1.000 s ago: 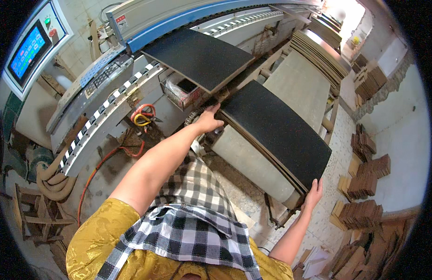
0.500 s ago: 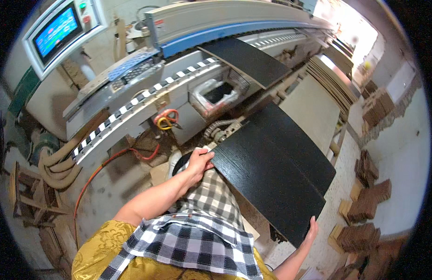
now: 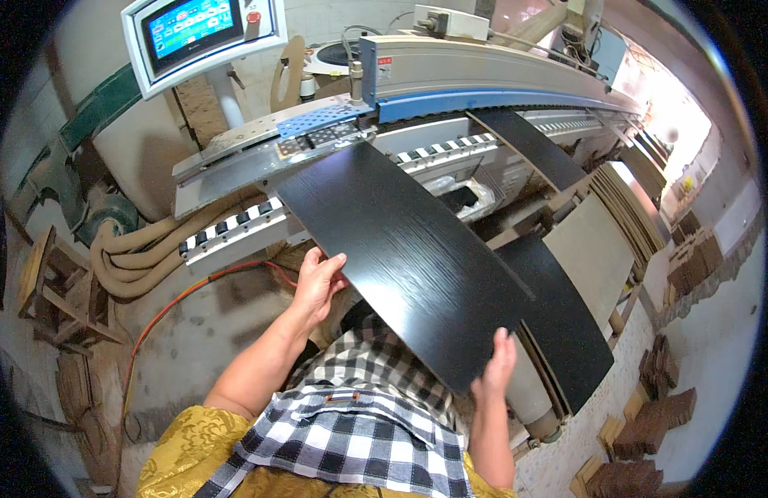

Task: The person feeds a dark rectangular panel into a belt sander, repeatedly flipping it to sand both sides. The person stacks the finished panels on a roller table to the right.

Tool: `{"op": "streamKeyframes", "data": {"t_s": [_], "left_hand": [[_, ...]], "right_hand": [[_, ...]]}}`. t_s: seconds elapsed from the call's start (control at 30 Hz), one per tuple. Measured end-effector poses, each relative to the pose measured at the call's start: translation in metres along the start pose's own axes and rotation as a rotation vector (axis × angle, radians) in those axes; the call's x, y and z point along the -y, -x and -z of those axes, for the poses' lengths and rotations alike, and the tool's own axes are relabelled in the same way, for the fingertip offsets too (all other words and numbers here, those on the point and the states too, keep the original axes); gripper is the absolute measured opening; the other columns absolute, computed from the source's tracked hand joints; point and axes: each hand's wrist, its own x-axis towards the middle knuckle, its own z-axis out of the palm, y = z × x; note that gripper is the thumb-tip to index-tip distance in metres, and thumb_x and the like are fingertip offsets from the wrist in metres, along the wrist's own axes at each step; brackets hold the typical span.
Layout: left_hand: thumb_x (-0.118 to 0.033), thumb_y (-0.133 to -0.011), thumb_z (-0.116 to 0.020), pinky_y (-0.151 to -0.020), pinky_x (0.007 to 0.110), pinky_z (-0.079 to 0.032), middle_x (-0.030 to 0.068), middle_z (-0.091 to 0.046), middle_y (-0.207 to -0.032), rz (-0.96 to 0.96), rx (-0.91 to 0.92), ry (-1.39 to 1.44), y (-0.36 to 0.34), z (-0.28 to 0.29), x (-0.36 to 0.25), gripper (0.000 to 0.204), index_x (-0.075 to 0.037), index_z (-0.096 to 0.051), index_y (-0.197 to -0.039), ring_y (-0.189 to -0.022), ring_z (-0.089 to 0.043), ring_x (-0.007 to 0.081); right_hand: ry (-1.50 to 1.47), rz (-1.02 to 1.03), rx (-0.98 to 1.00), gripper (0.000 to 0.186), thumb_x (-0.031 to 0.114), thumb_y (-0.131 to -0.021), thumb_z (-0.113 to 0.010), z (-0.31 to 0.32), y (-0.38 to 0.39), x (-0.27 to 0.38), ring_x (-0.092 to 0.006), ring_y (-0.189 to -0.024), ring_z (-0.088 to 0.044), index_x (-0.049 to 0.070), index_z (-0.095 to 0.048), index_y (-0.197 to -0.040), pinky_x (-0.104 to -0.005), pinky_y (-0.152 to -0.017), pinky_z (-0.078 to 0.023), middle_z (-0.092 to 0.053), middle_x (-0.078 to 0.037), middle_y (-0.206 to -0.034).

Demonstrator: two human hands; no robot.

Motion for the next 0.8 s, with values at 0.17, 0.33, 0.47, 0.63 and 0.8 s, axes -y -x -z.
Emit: {"op": "streamKeyframes", "data": {"t_s": [0.17,0.33,0.47,0.63,0.8], "left_hand": [[-0.013,-0.085,-0.052,-0.075,0.031,-0.047,0.0079,-0.052,-0.1,-0.071,-0.043,0.048,0.016,0.026,-0.01,0.025,-0.003,-0.042,-0.106,-0.088,-0.054,0.0157],[-0.008,-0.085,-0.052,-0.087,0.03,-0.037,0.0077,-0.05,-0.106,-0.177,-0.072,0.063,0.038,0.058,-0.014,0.027,-0.001,-0.041,-0.109,-0.097,-0.048,0.0142],[-0.009,-0.085,-0.053,-0.085,0.029,-0.038,0.0083,-0.05,-0.111,-0.269,-0.105,0.049,0.055,0.067,-0.029,0.049,0.0,-0.031,-0.128,-0.096,-0.048,0.0122],[-0.008,-0.086,-0.052,-0.082,0.023,-0.038,0.006,-0.046,-0.12,-0.318,-0.14,-0.077,0.052,0.075,-0.038,0.063,-0.002,-0.015,-0.138,-0.089,-0.047,0.0078],[-0.012,-0.088,-0.051,-0.055,0.016,-0.035,-0.0026,-0.048,-0.097,-0.178,-0.145,-0.125,0.054,0.077,-0.049,0.061,-0.01,-0.017,-0.139,-0.067,-0.037,0.0015]], "right_hand": [[-0.052,-0.105,0.475,0.027,0.027,-0.092,-0.041,-0.069,0.01,-0.023,-0.0163,-0.087,-0.056,0.003,-0.052,-0.098,-0.032,-0.078,-0.045,-0.059,-0.007,-0.098],[0.104,-0.25,0.864,0.03,0.026,-0.094,-0.035,-0.11,0.014,-0.035,-0.0196,-0.073,-0.058,0.0,-0.048,-0.09,-0.0307,-0.073,-0.045,-0.061,-0.019,-0.088],[0.133,-0.222,0.962,0.031,0.027,-0.094,-0.037,-0.127,0.015,-0.047,-0.0179,-0.068,-0.057,0.001,-0.049,-0.084,-0.0285,-0.069,-0.046,-0.063,-0.018,-0.083],[0.209,-0.148,0.856,0.035,0.033,-0.093,-0.039,-0.134,0.015,-0.053,-0.0158,-0.063,-0.056,0.001,-0.049,-0.082,-0.027,-0.064,-0.046,-0.062,-0.015,-0.075],[0.448,-0.15,0.76,0.032,0.027,-0.093,-0.041,-0.095,0.018,-0.051,-0.0118,-0.054,-0.053,0.0,-0.057,-0.099,-0.0244,-0.054,-0.043,-0.061,-0.007,-0.065]]}}
